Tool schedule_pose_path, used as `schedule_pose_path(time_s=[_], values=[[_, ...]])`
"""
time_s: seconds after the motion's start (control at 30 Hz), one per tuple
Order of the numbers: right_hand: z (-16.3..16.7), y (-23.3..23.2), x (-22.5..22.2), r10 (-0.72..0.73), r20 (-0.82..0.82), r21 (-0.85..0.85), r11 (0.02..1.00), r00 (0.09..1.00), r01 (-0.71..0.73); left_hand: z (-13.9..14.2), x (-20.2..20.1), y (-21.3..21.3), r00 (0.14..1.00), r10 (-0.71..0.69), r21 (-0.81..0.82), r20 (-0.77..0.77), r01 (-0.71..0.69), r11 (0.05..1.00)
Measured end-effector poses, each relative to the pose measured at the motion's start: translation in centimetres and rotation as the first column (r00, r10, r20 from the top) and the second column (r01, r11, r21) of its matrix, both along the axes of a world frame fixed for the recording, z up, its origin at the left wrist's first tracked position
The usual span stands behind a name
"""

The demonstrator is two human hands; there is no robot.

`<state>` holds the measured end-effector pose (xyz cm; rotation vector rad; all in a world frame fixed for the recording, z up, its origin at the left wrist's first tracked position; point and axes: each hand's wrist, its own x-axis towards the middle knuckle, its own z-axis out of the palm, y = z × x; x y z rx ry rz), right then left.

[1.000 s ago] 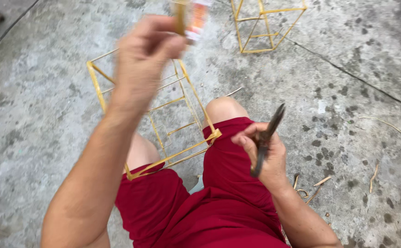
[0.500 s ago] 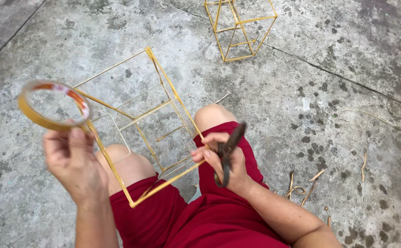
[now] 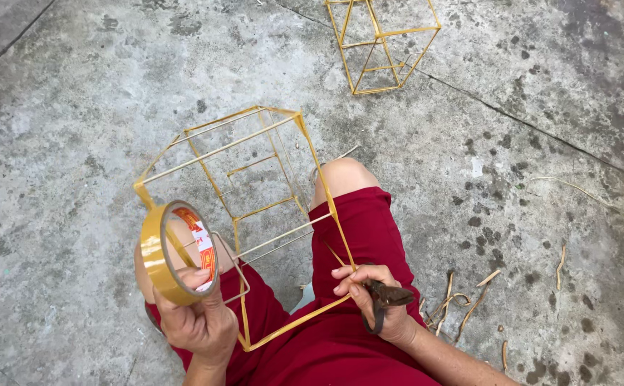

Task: The person wraps yellow tape around the edges of a rectangular wire frame, smoothing it along each side and cutting the tape with scissors. They repeat this process on multiple edges of the same frame.

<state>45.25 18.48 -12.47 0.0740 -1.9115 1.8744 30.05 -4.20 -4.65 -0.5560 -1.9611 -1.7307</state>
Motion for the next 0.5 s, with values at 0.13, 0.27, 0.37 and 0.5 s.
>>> schedule_pose_path(time_s=[0.13,0.27,0.37,0.5], values=[[0.7,0.7,0.0,0.032,0.016,0.060,0.998,0.999,-0.033,-0.5,0.2,-0.2,1.000,-0.009,0.059,0.013,0.008,0.998],[2.0,1.5,-0.6,0.103,0.015,-0.045,0.994,0.995,-0.102,0.6,-0.5,-0.2,1.000,-0.004,-0.126,-0.027,0.001,0.992],[3.0,2.2,-1.0,0.134,0.069,-0.046,0.990,0.989,-0.131,2.1,-0.6,-0.3,0.996,-0.017,-0.225,-0.082,-0.002,0.974],[4.1,3.5,-2.0,0.046,0.044,0.089,0.995,0.998,-0.050,4.3,-0.1,-0.7,0.996,-0.054,-0.281,-0.071,0.032,0.959]])
